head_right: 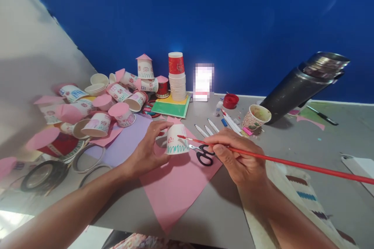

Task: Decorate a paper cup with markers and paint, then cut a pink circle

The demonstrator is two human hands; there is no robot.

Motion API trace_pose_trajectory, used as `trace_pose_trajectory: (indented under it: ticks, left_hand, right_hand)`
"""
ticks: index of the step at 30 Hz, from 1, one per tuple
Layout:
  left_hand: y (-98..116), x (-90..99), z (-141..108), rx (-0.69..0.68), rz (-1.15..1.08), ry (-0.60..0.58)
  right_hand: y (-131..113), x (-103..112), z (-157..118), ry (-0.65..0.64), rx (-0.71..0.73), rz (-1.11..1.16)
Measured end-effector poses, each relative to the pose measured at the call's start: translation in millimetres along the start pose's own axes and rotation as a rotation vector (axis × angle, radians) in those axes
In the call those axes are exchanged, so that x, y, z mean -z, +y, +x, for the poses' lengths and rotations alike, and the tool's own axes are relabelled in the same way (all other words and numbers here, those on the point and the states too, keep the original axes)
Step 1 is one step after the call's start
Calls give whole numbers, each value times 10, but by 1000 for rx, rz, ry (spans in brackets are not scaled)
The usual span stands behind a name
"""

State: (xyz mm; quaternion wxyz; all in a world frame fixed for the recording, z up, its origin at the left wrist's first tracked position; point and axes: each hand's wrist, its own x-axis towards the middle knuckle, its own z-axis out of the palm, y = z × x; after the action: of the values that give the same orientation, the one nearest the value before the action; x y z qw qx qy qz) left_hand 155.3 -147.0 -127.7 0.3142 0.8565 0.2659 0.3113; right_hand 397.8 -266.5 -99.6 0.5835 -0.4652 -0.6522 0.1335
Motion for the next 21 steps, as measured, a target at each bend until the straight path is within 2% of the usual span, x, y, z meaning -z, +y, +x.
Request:
trace_pose_trajectory:
  ticks: [5, 9, 15, 21]
  left_hand:
    - [21, 9, 5, 47, -56, -31]
    - [39, 19, 12, 43, -68, -43]
    - [44, 41, 19, 33, -86, -49]
    - [21, 46, 34, 65, -98, -52]
  right_hand:
    - [-7, -8, -13, 49, -49, 19]
    - [-48, -28, -5, 64, -106, 67]
    - [-30, -29, 1, 155, -183, 76]
    - [51, 2, 15, 58, -128, 70]
